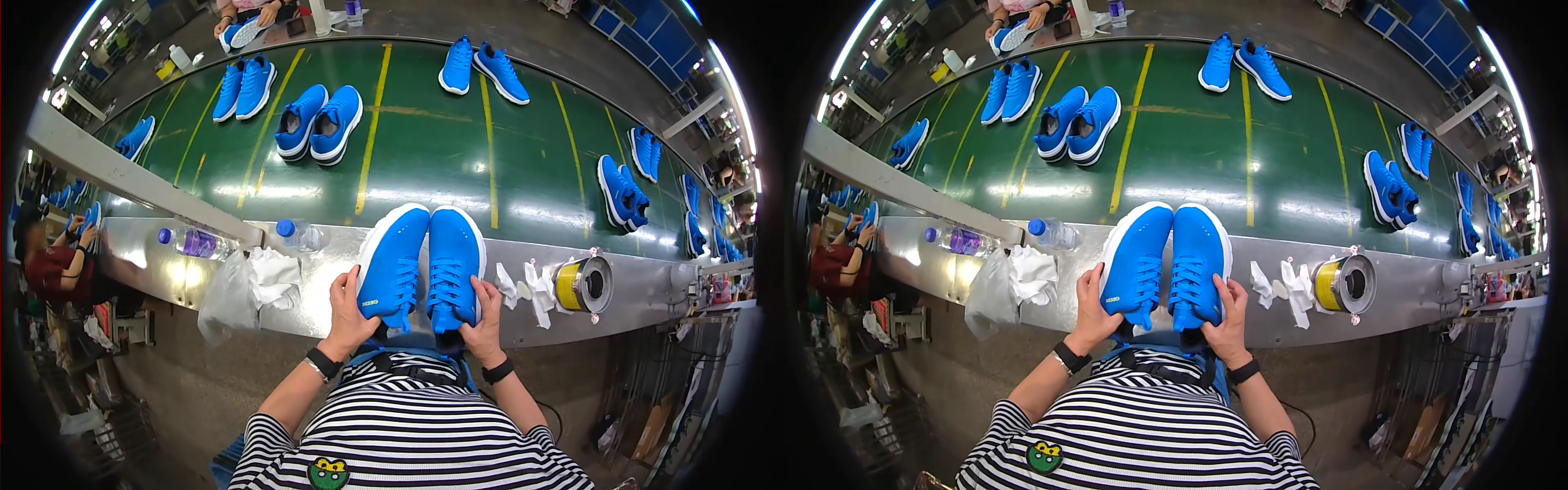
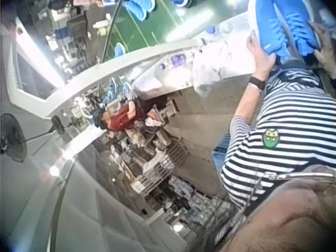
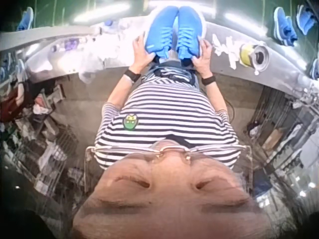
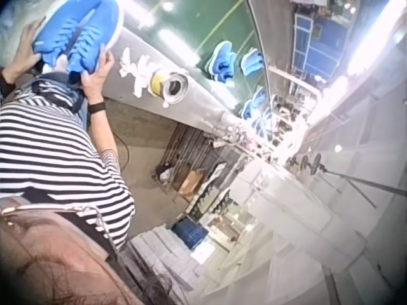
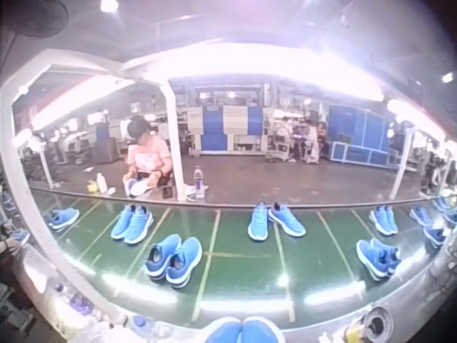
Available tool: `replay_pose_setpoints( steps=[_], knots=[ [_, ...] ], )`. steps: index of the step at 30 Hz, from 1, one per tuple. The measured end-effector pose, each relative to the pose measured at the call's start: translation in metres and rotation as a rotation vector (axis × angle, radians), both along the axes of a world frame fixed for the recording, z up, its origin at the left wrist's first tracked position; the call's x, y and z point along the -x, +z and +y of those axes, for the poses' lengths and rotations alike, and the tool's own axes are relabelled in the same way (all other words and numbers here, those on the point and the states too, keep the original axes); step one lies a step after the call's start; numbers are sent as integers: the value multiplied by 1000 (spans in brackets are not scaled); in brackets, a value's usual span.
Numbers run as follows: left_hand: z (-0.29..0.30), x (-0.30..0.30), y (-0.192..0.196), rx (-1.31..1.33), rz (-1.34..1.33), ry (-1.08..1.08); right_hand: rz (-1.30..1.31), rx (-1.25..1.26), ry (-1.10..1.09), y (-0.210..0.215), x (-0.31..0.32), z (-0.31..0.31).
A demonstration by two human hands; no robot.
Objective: The person wipes the white soles and blue uppers of blue sneakers with a white cloth on a factory assembly line. They handle multiple pairs, rotate the shoes to access different sides, and place cleaned pairs back on the conveyor belt.
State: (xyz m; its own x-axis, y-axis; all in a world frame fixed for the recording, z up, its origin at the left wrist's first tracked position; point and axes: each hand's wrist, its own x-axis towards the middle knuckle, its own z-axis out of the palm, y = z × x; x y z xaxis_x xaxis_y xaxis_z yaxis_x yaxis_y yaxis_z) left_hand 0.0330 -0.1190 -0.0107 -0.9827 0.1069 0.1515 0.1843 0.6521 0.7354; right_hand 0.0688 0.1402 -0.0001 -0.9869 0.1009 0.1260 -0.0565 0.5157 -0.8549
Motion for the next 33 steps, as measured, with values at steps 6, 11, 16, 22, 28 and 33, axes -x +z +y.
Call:
replay_pose_setpoints(
  steps=[6, 11, 16, 22, 28, 33],
  knots=[
    [-2, -5, 5, 138, 14, 41, 6, -60, -100, 4, -3, -23],
    [12, -7, 8, 260, -87, 42, -42, -257, -151, -2, -4, -32],
    [-7, -7, -18, 159, -204, 75, -98, -85, -126, -30, -4, -8],
    [-15, -8, -24, 207, -199, 34, -595, 468, 173, -66, -12, 38],
    [-12, -9, -14, 392, -202, -36, -391, -170, -363, -55, -2, 87],
    [-8, -5, -12, 416, -210, -69, -103, -641, -437, -104, 5, 103]
  ],
)
